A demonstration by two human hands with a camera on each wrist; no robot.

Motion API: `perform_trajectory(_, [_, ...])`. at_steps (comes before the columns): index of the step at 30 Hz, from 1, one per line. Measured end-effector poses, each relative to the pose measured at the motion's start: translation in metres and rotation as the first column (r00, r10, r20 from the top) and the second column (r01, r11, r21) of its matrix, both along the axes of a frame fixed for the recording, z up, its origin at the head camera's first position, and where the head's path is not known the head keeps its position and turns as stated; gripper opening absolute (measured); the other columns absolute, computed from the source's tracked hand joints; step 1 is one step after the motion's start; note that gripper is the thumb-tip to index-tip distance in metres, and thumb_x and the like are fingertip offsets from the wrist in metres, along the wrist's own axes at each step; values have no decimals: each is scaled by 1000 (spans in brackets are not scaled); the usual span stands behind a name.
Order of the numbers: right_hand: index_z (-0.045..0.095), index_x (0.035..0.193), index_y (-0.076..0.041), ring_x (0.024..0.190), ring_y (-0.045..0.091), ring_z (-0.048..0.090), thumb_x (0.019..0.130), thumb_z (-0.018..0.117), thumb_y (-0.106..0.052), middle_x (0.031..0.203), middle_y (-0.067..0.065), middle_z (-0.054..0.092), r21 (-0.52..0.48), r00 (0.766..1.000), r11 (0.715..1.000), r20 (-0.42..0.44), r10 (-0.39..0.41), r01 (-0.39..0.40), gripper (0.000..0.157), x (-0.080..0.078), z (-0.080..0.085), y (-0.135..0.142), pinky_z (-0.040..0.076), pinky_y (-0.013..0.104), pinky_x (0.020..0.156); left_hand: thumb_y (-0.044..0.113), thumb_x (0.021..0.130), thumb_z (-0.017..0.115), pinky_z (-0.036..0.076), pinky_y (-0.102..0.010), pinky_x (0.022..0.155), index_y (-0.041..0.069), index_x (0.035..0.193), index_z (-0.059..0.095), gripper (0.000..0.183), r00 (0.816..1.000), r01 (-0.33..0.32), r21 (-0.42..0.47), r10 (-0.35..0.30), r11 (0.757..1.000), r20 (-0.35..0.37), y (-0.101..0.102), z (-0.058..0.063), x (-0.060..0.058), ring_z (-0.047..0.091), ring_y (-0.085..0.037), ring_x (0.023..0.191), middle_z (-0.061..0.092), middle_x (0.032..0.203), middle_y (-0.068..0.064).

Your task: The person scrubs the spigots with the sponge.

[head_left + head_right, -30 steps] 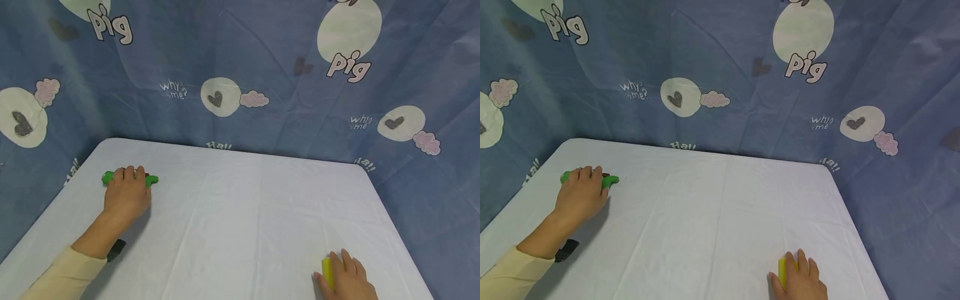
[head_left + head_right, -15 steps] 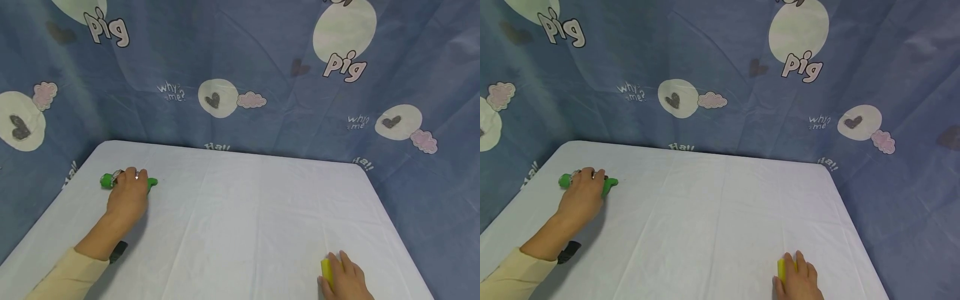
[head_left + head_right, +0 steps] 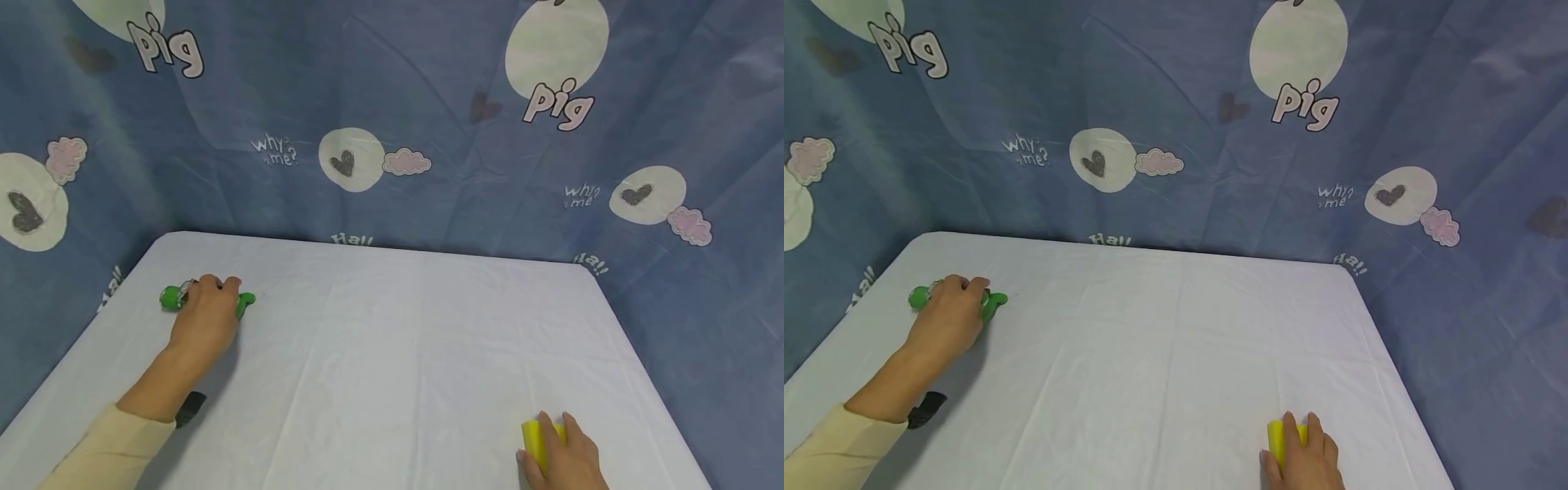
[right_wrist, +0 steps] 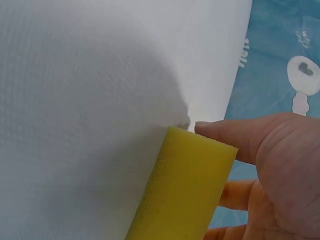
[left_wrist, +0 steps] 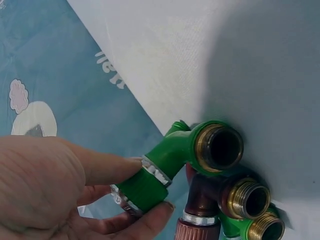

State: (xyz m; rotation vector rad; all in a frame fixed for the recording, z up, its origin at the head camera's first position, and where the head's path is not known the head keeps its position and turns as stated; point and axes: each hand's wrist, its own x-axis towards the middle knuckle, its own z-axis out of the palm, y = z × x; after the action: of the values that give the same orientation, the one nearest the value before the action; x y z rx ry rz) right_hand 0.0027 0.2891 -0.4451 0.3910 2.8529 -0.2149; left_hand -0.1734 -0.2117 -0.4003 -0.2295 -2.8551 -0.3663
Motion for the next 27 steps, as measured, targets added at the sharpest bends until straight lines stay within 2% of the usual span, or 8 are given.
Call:
perform_trajectory(4, [50, 137, -4, 94, 44, 45, 80, 68, -58, 123, 30, 41, 47, 1000, 999, 3, -26, 26, 80, 1, -1, -1, 50, 51, 66, -12, 82, 62, 48, -65, 63, -13, 120, 52, 39, 1000, 5, 0, -5, 1000, 5, -2, -1, 0, 47, -58, 96, 44, 106, -41])
perform_trajectory(10, [49, 138, -7, 90, 40, 44, 79, 67, -63, 123, 31, 39, 63, 998, 997, 25, -55, 53, 83, 2, -4, -1, 49, 52, 69, -11, 78, 67, 48, -61, 56, -8, 114, 56, 37, 997, 43, -17, -44, 999, -62, -4, 0, -1, 56, -52, 78, 48, 97, -37])
perform_trajectory(14, [49, 138, -7, 90, 42, 46, 81, 65, -61, 123, 33, 39, 50, 999, 998, 6, -46, 45, 81, 2, -4, 0, 49, 54, 69, -7, 79, 68, 47, -58, 53, -6, 115, 56, 37, 998, 45, -21, -46, 999, -47, -4, 2, -1, 57, -48, 69, 48, 97, -35])
perform_trajectory(18, [49, 138, -7, 89, 41, 48, 82, 66, -57, 123, 32, 42, 28, 1000, 999, 1, -30, 30, 77, 1, -2, 1, 49, 53, 67, -4, 80, 70, 48, -58, 58, -5, 117, 56, 40, 999, 45, -1, -45, 999, -22, -4, 6, 2, 58, -48, 73, 50, 100, -34])
perform_trajectory(23, [47, 138, -3, 90, 40, 51, 82, 68, -48, 124, 31, 46, -14, 999, 1000, -25, -24, 23, 75, 3, 3, -1, 50, 54, 70, 4, 86, 69, 47, -57, 65, -1, 122, 55, 39, 997, 56, 90, -61, 994, 55, 1, 18, 8, 57, -49, 87, 49, 109, -32])
perform_trajectory(27, [41, 141, 3, 99, 41, 52, 85, 69, -42, 130, 30, 45, -102, 995, 995, -100, -6, -4, 77, 7, 8, -7, 49, 55, 80, 11, 90, 67, 48, -52, 70, 3, 123, 56, 35, 977, 78, 189, -113, 979, 181, 9, 30, 10, 57, -40, 94, 53, 111, -26])
